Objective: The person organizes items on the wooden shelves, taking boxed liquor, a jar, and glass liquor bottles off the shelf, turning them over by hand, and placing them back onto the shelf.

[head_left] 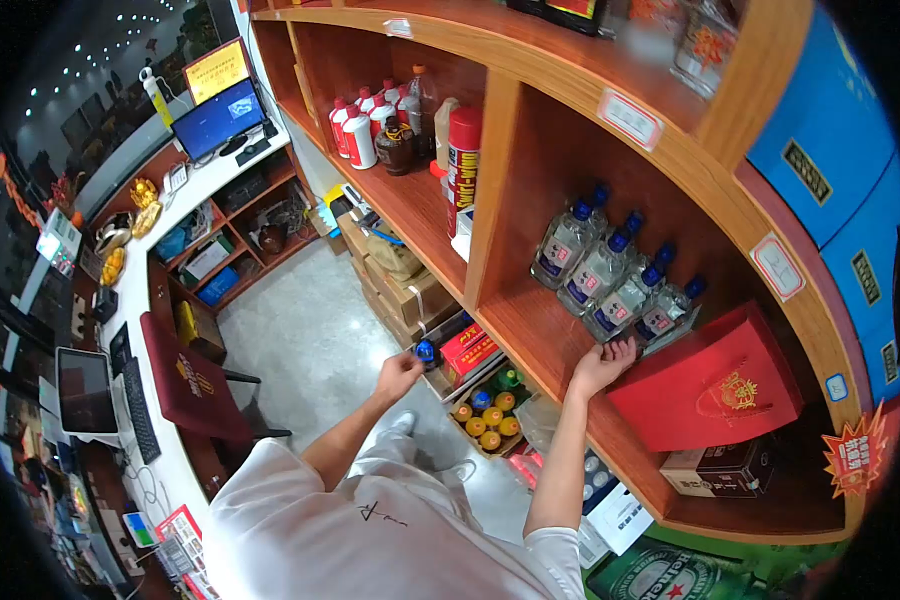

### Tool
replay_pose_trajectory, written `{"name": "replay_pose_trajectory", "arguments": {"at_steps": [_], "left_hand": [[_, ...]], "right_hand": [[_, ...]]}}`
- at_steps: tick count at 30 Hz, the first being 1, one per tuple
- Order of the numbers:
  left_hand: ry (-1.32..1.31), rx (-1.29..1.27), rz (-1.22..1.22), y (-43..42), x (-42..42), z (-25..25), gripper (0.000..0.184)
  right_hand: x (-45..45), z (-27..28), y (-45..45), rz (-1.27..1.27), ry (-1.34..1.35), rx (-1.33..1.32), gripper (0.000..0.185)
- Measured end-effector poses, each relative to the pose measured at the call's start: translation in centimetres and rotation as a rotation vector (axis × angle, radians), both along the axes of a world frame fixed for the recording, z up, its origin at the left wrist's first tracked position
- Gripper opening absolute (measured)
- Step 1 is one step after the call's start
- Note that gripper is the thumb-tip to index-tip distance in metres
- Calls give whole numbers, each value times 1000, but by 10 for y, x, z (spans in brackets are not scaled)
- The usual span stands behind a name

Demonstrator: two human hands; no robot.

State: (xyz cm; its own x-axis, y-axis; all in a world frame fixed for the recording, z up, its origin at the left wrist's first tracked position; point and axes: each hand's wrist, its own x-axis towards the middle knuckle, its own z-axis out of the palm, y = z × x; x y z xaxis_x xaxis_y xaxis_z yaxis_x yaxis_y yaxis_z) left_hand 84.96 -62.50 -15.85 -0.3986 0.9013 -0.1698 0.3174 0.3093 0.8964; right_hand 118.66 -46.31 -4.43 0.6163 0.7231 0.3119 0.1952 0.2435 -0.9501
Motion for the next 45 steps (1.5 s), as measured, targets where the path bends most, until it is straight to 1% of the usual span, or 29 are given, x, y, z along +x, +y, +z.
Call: {"name": "replay_pose_trajectory", "arguments": {"at_steps": [1,2,3,4,5,6,8,9,10,11,12,13,14,15,16,19,21,23,25,26,27,29,31,33,34,35,37,41,45], "left_hand": [[145,-70,40,-17,-21,-39,30],[135,-135,91,-39,-43,-79,39],[202,-316,121,-66,-64,-111,42],[219,-396,186,-101,-82,-139,46],[149,-566,156,-136,-99,-142,47],[236,-598,235,-180,-117,-188,49],[37,-777,325,-253,-142,-206,53],[83,-851,173,-288,-156,-217,54],[289,-861,-200,-319,-169,-229,56],[409,-834,-391,-347,-178,-232,59],[389,-817,-400,-368,-184,-233,63],[-23,-950,24,-371,-187,-228,58],[-332,-954,563,-372,-188,-217,55],[-383,-897,659,-379,-195,-223,54],[-463,-864,728,-378,-201,-205,51],[-446,-845,655,-372,-241,-201,45],[-560,-762,710,-350,-284,-206,42],[-622,-653,641,-334,-320,-208,36],[-581,-600,664,-307,-352,-201,26],[-596,-568,648,-296,-370,-195,22],[-616,-537,631,-285,-387,-190,19],[-630,-481,601,-275,-410,-184,15],[-619,-426,589,-265,-430,-189,13],[-611,-453,622,-260,-441,-196,11],[-629,-461,641,-264,-446,-205,11],[-641,-471,662,-272,-454,-214,12],[-733,-512,659,-289,-464,-227,12],[-716,-726,654,-314,-490,-245,17],[-708,-781,738,-308,-551,-223,19]], "right_hand": [[3,-5,1,10,13,-23,50],[9,-14,4,20,25,-43,45],[10,-20,8,32,37,-64,40],[5,-21,9,-30,-10,-44,25],[17,-42,19,10,-58,10,23],[17,-40,18,21,-86,-1,23],[13,-38,16,38,-144,-12,22],[15,-39,18,43,-174,-12,21],[17,-38,20,27,-222,-23,18],[20,-41,20,8,-264,-40,15],[30,-48,23,-32,-255,11,16],[27,-55,27,-73,-243,64,16],[13,-51,16,-95,-217,40,16],[3,-39,-1,-119,-199,17,17],[-14,-38,-14,-100,-184,17,15],[-92,-51,-61,9,-331,80,17],[-178,-90,-97,349,-95,-107,16],[-233,-110,-118,630,-240,-166,20],[-260,-127,-133,807,-349,-453,16],[-266,-138,-139,887,-447,-444,12],[-271,-144,-149,895,-410,-764,9],[-240,-227,-164,1076,-572,-1024,9],[-224,-257,-198,1098,-598,-1492,16],[-215,-273,-243,1459,-1395,-1302,23],[-216,-279,-261,1595,-1791,-1092,26],[-231,-283,-266,1683,-1897,-1016,26],[-280,-292,-243,1706,-1817,-1108,25],[-422,-318,-150,1397,-1158,-1480,26],[-572,-317,-53,1277,-911,-1371,27]]}}
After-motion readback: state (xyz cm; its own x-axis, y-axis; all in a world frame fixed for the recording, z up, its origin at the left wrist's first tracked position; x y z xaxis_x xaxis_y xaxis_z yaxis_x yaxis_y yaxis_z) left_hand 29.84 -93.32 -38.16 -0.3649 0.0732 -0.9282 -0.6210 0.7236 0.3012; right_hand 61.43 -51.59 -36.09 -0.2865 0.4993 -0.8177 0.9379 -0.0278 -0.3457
